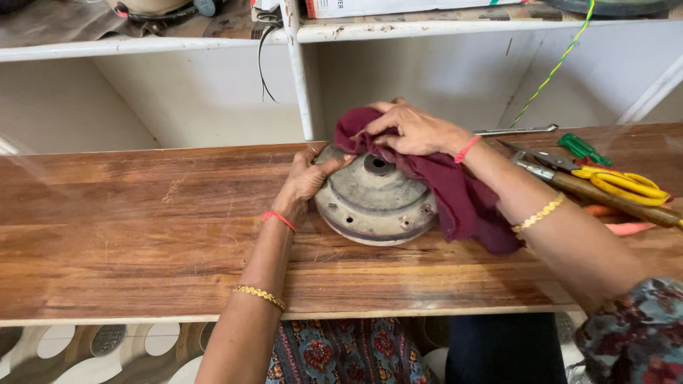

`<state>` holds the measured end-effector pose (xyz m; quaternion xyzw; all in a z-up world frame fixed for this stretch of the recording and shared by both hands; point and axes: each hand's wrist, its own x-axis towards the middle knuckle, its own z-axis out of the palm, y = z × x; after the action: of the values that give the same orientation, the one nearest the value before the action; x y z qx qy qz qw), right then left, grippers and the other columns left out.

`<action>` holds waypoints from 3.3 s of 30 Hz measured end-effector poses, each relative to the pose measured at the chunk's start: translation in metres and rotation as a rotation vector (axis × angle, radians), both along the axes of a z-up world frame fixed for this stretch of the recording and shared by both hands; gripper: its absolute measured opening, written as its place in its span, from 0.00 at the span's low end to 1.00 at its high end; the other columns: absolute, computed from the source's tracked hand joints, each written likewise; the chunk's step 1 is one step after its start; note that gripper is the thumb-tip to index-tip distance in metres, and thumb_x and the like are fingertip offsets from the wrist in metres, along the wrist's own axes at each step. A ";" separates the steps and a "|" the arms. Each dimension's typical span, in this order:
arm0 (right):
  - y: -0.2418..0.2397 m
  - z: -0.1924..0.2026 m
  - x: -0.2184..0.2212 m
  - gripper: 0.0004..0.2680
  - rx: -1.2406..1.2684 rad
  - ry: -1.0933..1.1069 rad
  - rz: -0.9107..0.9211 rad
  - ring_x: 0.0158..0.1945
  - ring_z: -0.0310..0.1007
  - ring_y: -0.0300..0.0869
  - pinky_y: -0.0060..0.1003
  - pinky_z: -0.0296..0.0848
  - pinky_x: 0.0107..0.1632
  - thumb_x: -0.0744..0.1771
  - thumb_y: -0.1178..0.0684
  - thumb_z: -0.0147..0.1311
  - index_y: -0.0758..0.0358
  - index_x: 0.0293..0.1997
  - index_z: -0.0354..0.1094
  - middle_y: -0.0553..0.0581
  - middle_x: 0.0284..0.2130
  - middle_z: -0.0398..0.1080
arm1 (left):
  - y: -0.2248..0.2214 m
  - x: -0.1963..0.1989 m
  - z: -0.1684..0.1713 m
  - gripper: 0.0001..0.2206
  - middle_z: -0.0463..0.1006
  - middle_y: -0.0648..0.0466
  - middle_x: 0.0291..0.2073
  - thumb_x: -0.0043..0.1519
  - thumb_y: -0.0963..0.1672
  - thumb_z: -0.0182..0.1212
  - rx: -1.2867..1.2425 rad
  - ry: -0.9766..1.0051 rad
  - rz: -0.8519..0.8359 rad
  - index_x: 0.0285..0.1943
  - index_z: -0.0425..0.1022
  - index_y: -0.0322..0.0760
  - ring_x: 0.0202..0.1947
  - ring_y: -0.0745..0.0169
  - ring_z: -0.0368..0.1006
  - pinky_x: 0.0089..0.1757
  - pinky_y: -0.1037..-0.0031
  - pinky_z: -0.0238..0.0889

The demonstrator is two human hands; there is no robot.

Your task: The person wipes a circular metal part with a cloth, then uses a screwdriver and hammer to pry and separate the part into two pieces. The person then removes a rubber ring from one of the separated pieces.

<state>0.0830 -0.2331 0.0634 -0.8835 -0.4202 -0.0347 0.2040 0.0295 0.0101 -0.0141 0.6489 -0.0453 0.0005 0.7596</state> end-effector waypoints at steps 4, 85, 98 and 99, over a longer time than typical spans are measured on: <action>0.010 0.000 0.005 0.13 0.060 -0.096 0.077 0.60 0.64 0.57 0.51 0.63 0.64 0.64 0.56 0.59 0.46 0.53 0.77 0.60 0.65 0.63 | -0.001 0.001 0.002 0.35 0.82 0.37 0.48 0.52 0.42 0.77 -0.034 -0.043 -0.016 0.64 0.63 0.15 0.44 0.57 0.82 0.45 0.70 0.76; -0.052 0.031 -0.114 0.15 -0.301 -0.447 -0.213 0.42 0.68 0.54 0.49 0.70 0.46 0.64 0.59 0.57 0.52 0.56 0.73 0.58 0.38 0.70 | 0.002 -0.008 -0.016 0.17 0.83 0.54 0.43 0.68 0.44 0.53 0.009 -0.065 0.071 0.58 0.78 0.24 0.42 0.69 0.75 0.45 0.77 0.68; -0.049 0.009 -0.043 0.21 -0.115 -0.033 -0.197 0.46 0.73 0.56 0.51 0.70 0.49 0.62 0.66 0.47 0.54 0.61 0.70 0.64 0.44 0.67 | 0.007 -0.001 -0.016 0.18 0.82 0.43 0.33 0.65 0.49 0.60 0.337 0.071 0.204 0.41 0.83 0.24 0.33 0.59 0.73 0.38 0.68 0.66; -0.054 0.001 -0.039 0.21 -0.060 -0.083 -0.148 0.46 0.72 0.57 0.51 0.70 0.48 0.62 0.67 0.46 0.55 0.60 0.70 0.64 0.45 0.67 | 0.008 0.001 -0.013 0.18 0.82 0.41 0.33 0.65 0.48 0.60 0.395 0.075 0.213 0.42 0.83 0.24 0.33 0.56 0.74 0.38 0.66 0.66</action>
<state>0.0443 -0.2874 0.0648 -0.9157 -0.3627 -0.0737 0.1566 0.0301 0.0177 -0.0276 0.7858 0.0523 0.0476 0.6144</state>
